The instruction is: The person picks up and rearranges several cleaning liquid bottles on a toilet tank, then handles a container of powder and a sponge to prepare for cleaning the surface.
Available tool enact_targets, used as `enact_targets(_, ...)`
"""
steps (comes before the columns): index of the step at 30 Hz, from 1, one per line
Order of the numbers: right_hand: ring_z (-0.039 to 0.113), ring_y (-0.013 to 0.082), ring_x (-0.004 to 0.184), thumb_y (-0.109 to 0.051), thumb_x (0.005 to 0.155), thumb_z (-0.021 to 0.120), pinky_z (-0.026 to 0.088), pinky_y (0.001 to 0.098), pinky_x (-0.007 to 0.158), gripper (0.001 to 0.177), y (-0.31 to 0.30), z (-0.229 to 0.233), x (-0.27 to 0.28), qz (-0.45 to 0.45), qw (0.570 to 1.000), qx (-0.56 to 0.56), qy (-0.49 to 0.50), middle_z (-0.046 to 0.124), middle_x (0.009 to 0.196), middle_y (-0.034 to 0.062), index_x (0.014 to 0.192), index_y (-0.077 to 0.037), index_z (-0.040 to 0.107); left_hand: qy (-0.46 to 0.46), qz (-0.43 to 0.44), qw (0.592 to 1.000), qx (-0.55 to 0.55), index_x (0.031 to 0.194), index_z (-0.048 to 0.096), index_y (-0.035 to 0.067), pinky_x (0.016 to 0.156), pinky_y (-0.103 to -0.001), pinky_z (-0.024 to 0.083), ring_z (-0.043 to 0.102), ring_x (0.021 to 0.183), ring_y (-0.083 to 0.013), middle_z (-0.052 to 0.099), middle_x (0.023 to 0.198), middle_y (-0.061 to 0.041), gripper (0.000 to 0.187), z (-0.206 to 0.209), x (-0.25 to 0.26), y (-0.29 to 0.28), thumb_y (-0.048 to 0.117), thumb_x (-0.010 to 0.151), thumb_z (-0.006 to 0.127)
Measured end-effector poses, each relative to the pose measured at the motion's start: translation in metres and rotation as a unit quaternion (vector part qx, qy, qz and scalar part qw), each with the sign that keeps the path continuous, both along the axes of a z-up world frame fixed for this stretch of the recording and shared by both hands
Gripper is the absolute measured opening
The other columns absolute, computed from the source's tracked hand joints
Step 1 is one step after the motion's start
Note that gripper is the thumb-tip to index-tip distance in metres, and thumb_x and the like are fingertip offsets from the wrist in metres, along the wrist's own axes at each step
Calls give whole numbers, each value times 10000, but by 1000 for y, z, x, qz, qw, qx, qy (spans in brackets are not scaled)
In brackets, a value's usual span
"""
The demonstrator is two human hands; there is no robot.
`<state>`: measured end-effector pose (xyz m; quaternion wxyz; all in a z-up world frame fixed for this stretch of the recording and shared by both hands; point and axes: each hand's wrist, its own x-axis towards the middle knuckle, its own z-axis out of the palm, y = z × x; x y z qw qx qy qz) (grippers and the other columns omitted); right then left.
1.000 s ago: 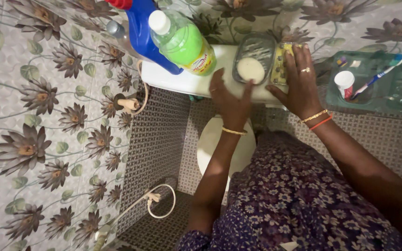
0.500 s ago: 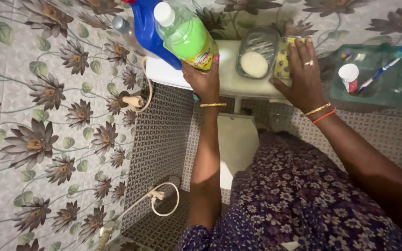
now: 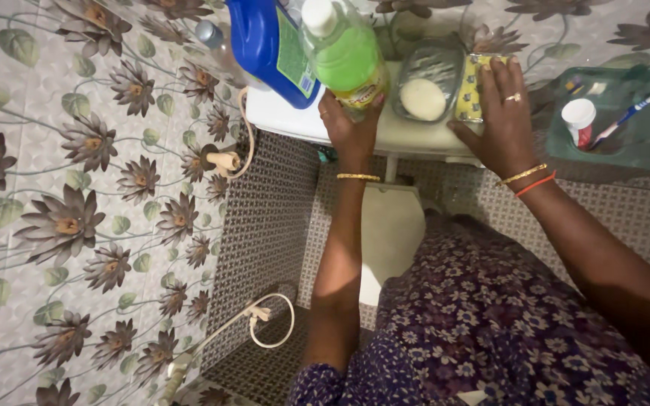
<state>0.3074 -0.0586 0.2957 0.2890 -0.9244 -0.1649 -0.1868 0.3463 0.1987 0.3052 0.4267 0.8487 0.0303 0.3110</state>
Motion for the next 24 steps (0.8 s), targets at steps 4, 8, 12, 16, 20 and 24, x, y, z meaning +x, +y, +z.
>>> enact_targets(4, 286, 556, 1537, -284, 851, 923, 290, 603, 1277, 972, 0, -1, -1, -4, 1000, -2, -5, 380, 1619, 322, 1575, 80, 385, 6, -38, 996, -78, 1436, 459, -17, 1040, -455, 472, 561, 1212, -350, 522, 1315, -212, 803, -10, -6, 8, 305, 827, 871)
enact_targets(8, 275, 546, 1549, -285, 861, 920, 291, 599, 1282, 970, 0, -4, -2, -5, 1000, 1, 0, 372, 1631, 313, 1585, 77, 385, -4, -22, 998, -58, 1479, 499, -1, 1079, -430, 458, 541, 1225, -338, 559, 1375, -205, 624, -11, -14, 22, 324, 993, 717)
enact_targets(12, 251, 531, 1567, -303, 873, 913, 282, 596, 1280, 981, -1, -7, -3, -15, 1000, -20, 13, 348, 1646, 309, 1599, 76, 372, -41, 90, 989, -109, 1493, 502, 22, 1055, -391, 460, 548, 1149, -284, 558, 1330, -190, 534, -1, -13, 45, 344, 1080, 609)
enact_targets(16, 243, 520, 1576, -307, 887, 909, 283, 590, 1285, 982, -1, -6, -3, -14, 1000, -24, 10, 339, 1658, 303, 1610, 68, 362, -45, 154, 984, -76, 1478, 425, -24, 1010, -427, 441, 516, 1218, -315, 467, 1441, -255, 681, 8, 16, 76, 287, 962, 744)
enact_targets(20, 248, 514, 1582, -300, 885, 903, 288, 583, 1294, 973, -1, -5, -3, -12, 1000, -17, 9, 355, 1651, 292, 1611, 64, 367, -72, 103, 991, -55, 1474, 428, -50, 1065, -441, 460, 578, 1220, -321, 565, 1383, -247, 811, -3, 39, 93, 221, 848, 866)
enact_targets(24, 250, 520, 1577, -300, 890, 904, 286, 584, 1295, 971, -1, -5, -3, -9, 1000, -14, 3, 359, 1647, 307, 1605, 79, 367, -56, 105, 990, -71, 1451, 434, -76, 989, -416, 509, 649, 1114, -330, 630, 1268, -232, 839, -12, 50, 96, 229, 822, 898)
